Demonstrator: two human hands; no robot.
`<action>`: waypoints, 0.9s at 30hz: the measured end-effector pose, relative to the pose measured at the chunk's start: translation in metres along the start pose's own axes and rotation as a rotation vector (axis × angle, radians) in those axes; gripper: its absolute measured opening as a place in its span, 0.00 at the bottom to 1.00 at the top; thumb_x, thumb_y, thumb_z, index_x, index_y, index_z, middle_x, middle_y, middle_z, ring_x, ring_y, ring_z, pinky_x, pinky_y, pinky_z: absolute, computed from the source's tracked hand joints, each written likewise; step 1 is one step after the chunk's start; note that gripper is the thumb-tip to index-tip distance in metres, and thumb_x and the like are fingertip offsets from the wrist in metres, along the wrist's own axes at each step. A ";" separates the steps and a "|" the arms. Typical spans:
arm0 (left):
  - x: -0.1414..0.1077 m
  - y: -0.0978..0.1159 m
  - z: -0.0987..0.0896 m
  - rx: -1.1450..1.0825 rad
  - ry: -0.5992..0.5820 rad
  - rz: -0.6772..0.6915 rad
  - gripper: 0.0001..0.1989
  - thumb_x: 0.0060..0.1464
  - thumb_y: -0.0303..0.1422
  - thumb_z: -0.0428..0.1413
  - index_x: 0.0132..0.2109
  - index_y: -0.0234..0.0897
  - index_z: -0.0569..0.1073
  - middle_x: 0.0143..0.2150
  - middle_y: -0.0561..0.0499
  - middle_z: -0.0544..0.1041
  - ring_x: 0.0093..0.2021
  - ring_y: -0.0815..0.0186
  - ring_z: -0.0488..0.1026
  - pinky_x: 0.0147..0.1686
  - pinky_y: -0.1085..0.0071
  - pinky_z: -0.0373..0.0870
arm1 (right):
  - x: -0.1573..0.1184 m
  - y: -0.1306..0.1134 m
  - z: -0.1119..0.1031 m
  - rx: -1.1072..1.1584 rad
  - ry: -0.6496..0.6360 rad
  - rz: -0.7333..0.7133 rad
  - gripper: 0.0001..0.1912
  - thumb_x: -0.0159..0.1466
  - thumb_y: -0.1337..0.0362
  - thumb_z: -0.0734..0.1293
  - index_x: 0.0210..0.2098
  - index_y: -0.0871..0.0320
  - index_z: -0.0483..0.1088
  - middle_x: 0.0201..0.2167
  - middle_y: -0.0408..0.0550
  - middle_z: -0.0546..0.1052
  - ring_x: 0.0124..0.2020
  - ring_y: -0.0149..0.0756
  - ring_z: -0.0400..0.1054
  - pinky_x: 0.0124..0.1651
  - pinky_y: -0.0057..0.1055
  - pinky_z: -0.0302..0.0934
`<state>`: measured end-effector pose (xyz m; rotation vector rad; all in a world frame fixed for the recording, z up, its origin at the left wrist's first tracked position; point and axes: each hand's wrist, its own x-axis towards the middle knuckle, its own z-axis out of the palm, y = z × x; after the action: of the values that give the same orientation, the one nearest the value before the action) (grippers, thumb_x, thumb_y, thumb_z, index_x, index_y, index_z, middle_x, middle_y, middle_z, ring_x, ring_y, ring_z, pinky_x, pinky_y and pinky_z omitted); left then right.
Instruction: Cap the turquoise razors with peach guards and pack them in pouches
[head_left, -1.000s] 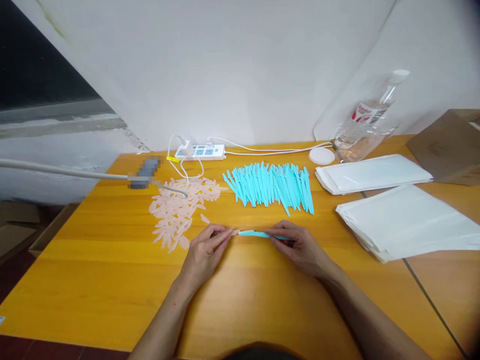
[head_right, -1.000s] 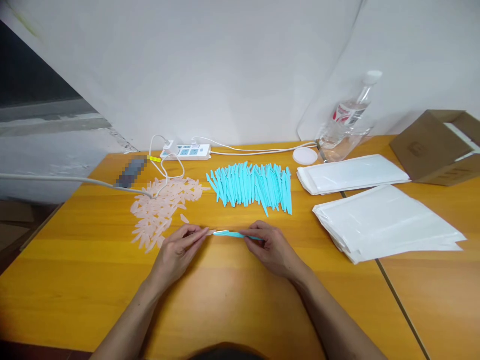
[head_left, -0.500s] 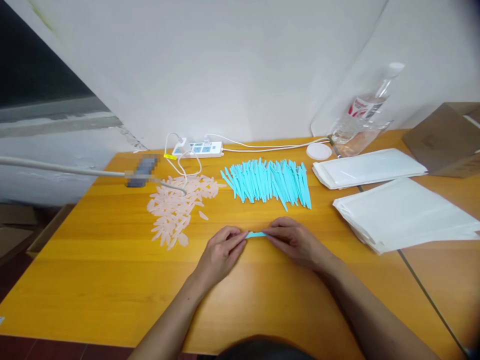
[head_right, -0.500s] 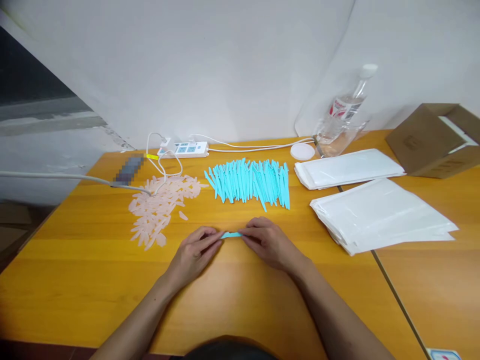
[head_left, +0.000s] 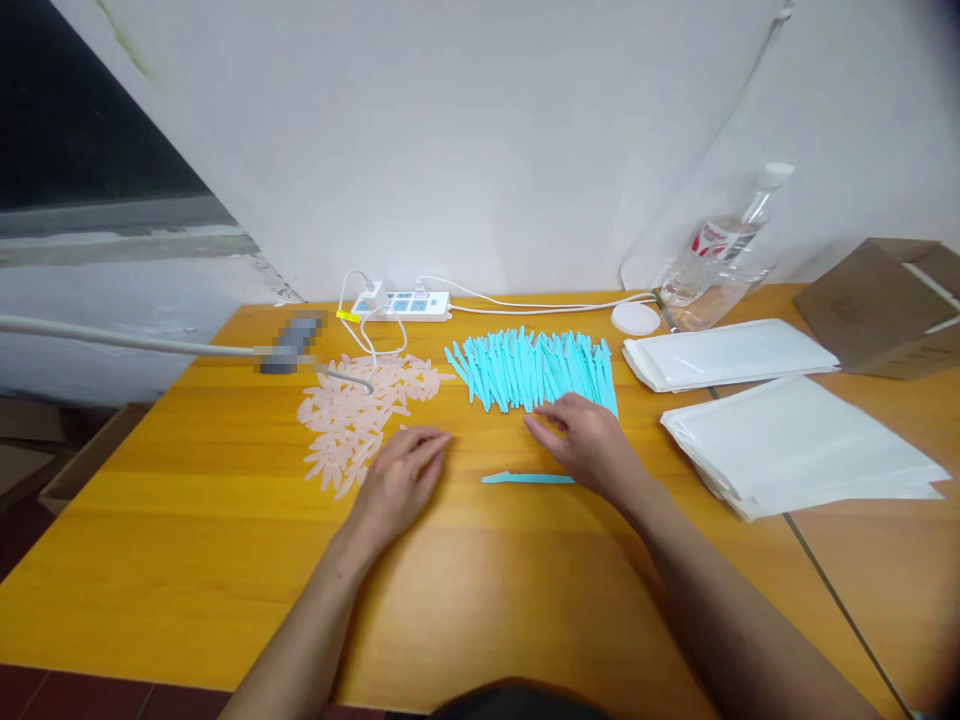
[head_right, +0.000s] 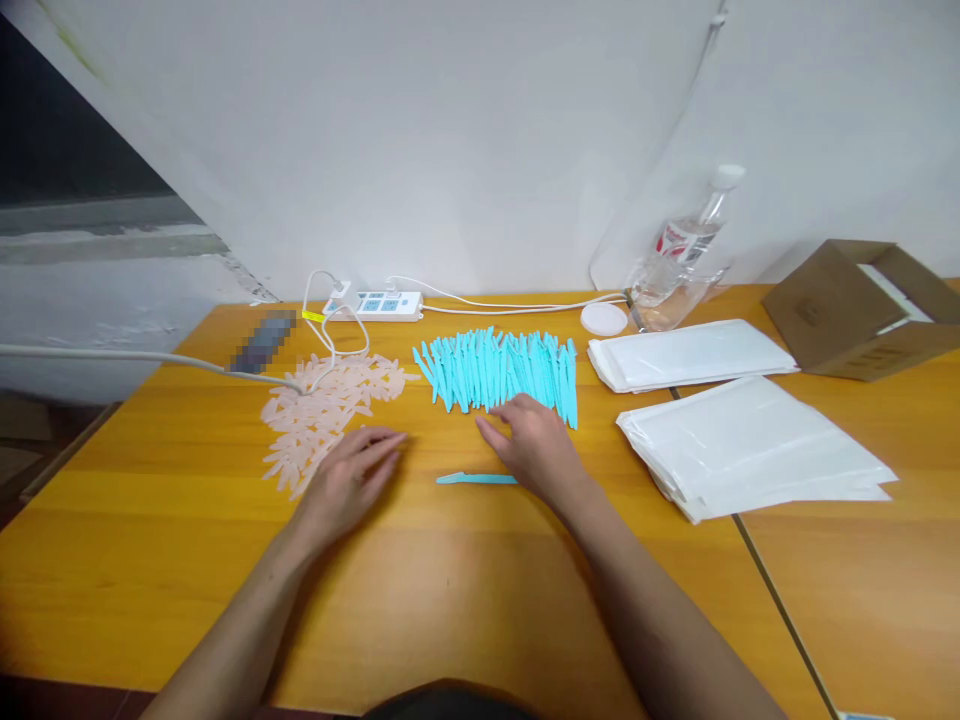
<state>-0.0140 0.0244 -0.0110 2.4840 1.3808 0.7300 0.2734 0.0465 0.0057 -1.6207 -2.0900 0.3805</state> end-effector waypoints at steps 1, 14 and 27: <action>0.000 -0.011 -0.007 0.068 -0.017 -0.005 0.18 0.62 0.26 0.52 0.55 0.41 0.77 0.52 0.42 0.78 0.51 0.56 0.74 0.52 0.57 0.73 | 0.017 -0.007 0.001 -0.038 -0.020 0.066 0.21 0.70 0.50 0.62 0.45 0.58 0.80 0.38 0.55 0.79 0.42 0.43 0.73 0.46 0.36 0.64; -0.002 -0.023 -0.020 0.144 -0.142 -0.090 0.11 0.64 0.30 0.50 0.43 0.38 0.78 0.42 0.44 0.79 0.43 0.56 0.76 0.45 0.61 0.73 | 0.093 -0.026 0.032 -0.155 -0.135 0.327 0.15 0.67 0.68 0.61 0.41 0.65 0.79 0.41 0.66 0.81 0.47 0.50 0.75 0.48 0.36 0.63; 0.008 -0.008 -0.012 -0.397 -0.112 -0.309 0.12 0.63 0.40 0.55 0.43 0.37 0.77 0.38 0.46 0.81 0.36 0.63 0.78 0.38 0.67 0.74 | -0.006 0.020 -0.021 0.565 -0.373 0.147 0.12 0.69 0.55 0.59 0.37 0.57 0.67 0.31 0.44 0.75 0.29 0.31 0.65 0.31 0.26 0.59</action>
<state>-0.0225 0.0346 -0.0010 1.9263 1.3784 0.7036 0.3019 0.0446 0.0129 -1.4284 -1.8596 1.2791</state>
